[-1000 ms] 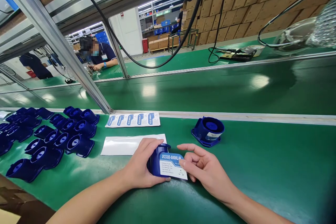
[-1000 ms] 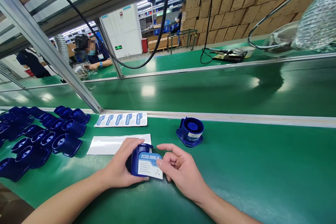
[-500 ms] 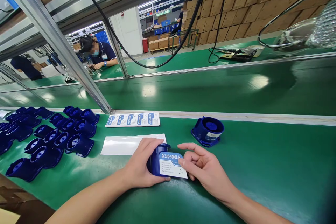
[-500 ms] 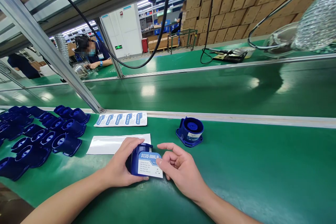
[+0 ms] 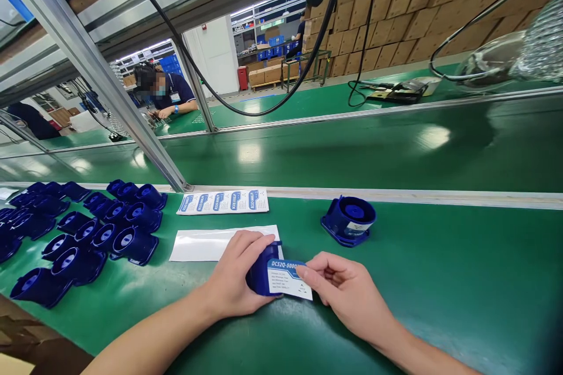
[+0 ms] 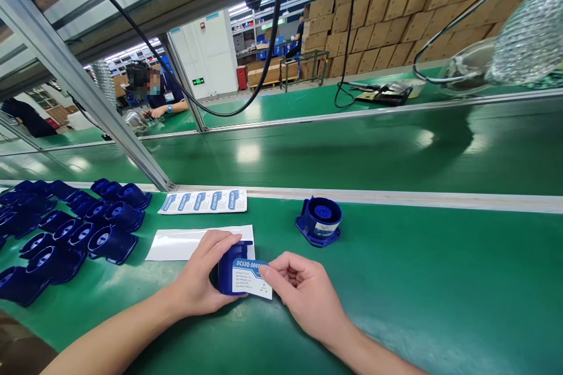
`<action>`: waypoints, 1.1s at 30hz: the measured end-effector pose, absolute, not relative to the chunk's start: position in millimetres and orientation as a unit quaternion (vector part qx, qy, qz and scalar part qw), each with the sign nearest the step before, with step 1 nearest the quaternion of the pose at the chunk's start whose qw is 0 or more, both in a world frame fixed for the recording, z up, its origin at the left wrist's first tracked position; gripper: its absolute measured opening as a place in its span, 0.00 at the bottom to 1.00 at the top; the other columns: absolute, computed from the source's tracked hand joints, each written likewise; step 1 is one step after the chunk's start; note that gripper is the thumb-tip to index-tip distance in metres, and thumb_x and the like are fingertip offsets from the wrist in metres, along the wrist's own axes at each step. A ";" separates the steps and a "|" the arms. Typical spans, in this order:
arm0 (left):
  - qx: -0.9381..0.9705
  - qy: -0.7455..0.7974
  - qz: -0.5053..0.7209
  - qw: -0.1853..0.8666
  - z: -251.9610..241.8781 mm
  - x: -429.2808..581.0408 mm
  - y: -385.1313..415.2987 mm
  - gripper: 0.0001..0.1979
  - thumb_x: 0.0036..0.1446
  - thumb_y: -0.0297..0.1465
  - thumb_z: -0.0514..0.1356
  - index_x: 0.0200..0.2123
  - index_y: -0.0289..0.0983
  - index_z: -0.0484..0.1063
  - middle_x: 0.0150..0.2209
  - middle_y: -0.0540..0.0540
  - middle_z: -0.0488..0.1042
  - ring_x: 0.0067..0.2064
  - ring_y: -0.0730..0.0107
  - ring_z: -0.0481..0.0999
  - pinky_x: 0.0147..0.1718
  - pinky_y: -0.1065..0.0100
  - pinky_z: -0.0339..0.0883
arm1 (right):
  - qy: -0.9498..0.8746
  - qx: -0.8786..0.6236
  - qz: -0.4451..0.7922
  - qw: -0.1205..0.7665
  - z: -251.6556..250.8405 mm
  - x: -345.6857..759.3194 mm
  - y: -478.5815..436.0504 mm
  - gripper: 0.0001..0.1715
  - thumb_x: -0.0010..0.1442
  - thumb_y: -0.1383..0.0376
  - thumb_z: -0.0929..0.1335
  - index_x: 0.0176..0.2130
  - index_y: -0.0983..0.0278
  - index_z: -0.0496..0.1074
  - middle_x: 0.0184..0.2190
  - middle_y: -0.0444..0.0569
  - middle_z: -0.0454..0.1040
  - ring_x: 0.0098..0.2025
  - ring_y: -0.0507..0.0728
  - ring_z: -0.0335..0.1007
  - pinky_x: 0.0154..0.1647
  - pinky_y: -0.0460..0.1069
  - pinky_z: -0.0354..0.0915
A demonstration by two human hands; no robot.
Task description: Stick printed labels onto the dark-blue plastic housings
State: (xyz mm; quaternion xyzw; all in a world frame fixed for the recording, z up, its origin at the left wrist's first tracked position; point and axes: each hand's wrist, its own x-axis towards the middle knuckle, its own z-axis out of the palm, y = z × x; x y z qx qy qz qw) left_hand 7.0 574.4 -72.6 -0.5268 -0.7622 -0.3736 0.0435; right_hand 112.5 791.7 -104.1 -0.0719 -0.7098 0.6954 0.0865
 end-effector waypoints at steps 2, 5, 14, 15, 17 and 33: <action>-0.510 -0.770 -0.383 0.024 -73.2 6.0 573.6 0.50 0.51 0.34 0.77 0.72 0.48 0.55 0.61 0.38 0.70 0.60 0.48 0.71 0.60 0.48 0.70 | -0.730 -0.053 0.668 0.130 -102.2 116.0 789.5 0.23 0.63 0.48 0.75 0.26 0.62 0.78 0.20 0.45 0.71 0.23 0.53 0.62 0.24 0.48 0.58; -0.494 -0.777 -0.390 0.004 -74.9 4.4 573.2 0.53 0.50 0.33 0.78 0.72 0.50 0.55 0.63 0.39 0.68 0.62 0.48 0.69 0.62 0.47 0.68 | -0.742 -0.037 0.650 0.157 -99.5 119.7 786.8 0.22 0.66 0.51 0.74 0.27 0.61 0.78 0.21 0.45 0.73 0.23 0.54 0.63 0.24 0.48 0.60; -0.451 -0.803 -0.390 -0.021 -71.1 -5.7 566.8 0.48 0.50 0.31 0.77 0.70 0.49 0.59 0.63 0.38 0.69 0.62 0.45 0.69 0.63 0.42 0.66 | -0.657 -0.128 0.703 0.241 -97.3 111.0 814.1 0.29 0.57 0.42 0.79 0.25 0.61 0.74 0.15 0.41 0.65 0.18 0.50 0.57 0.19 0.46 0.55; -0.453 -0.801 -0.391 -0.018 -71.3 -7.0 566.6 0.48 0.50 0.31 0.77 0.70 0.49 0.59 0.63 0.38 0.69 0.62 0.45 0.69 0.63 0.42 0.66 | -0.640 -0.145 0.721 0.223 -98.7 109.2 815.9 0.30 0.55 0.41 0.80 0.25 0.61 0.74 0.14 0.40 0.64 0.17 0.50 0.56 0.18 0.46 0.53; -0.482 -0.781 -0.398 -0.009 -72.9 -7.7 567.4 0.48 0.51 0.31 0.77 0.70 0.49 0.57 0.63 0.38 0.68 0.62 0.46 0.68 0.62 0.43 0.67 | -0.616 -0.149 0.755 0.165 -101.4 107.6 814.3 0.31 0.52 0.41 0.81 0.24 0.62 0.73 0.14 0.40 0.64 0.17 0.49 0.55 0.18 0.45 0.51; -0.534 -0.740 -0.408 -0.030 -76.4 5.7 577.8 0.51 0.53 0.34 0.76 0.73 0.47 0.53 0.62 0.37 0.68 0.61 0.48 0.69 0.60 0.48 0.69 | -0.617 -0.104 0.778 0.055 -114.9 115.7 792.3 0.28 0.54 0.47 0.81 0.23 0.61 0.70 0.16 0.40 0.67 0.15 0.48 0.56 0.16 0.45 0.51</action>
